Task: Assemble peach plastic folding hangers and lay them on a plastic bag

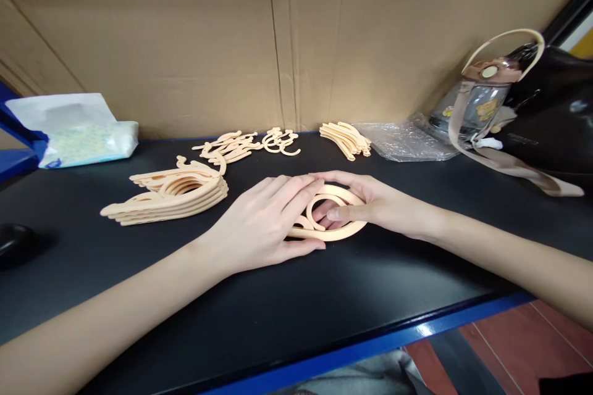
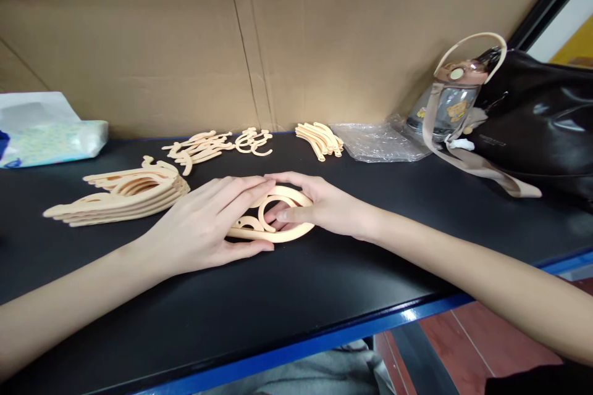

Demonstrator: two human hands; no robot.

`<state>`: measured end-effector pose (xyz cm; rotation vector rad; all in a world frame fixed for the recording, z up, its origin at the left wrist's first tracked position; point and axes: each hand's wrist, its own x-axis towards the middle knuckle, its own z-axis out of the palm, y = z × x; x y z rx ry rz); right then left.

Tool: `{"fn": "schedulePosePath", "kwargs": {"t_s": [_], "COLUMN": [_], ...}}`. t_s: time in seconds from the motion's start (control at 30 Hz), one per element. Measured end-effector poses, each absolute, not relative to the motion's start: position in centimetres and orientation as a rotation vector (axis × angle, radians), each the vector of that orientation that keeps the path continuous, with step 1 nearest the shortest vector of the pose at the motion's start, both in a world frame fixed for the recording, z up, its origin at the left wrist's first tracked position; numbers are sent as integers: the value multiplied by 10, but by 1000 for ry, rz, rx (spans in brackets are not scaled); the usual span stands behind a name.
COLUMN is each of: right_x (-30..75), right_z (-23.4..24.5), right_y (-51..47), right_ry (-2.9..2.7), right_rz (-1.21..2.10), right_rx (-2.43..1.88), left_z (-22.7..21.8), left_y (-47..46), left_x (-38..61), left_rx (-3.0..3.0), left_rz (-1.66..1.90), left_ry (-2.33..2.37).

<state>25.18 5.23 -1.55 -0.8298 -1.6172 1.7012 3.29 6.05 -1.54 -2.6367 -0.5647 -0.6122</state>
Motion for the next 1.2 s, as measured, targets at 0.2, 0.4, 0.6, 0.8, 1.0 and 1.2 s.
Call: {"fn": "schedulePosePath", "kwargs": {"t_s": [0.2, 0.4, 0.6, 0.8, 1.0, 1.2], "right_x": [251, 252, 252, 251, 244, 243], "right_z": [-14, -14, -14, -13, -12, -14], "right_y": [51, 51, 52, 50, 50, 52], "right_ry": [-1591, -1593, -1566, -1614, -1654, -1610], "right_rz": [1720, 1717, 1753, 1702, 1526, 1600], "right_rx": [-907, -931, -904, -913, -999, -965], "left_z": [-16, -17, -16, -16, -14, -12], "left_y": [61, 60, 59, 60, 56, 53], "left_x": [33, 32, 33, 32, 35, 43], "left_rx": [-2702, -2763, -2763, -2713, -2698, -2707], "left_rz": [-579, -569, -600, -626, -630, -614], "left_ry": [-613, -651, -635, -576, -536, -483]}}
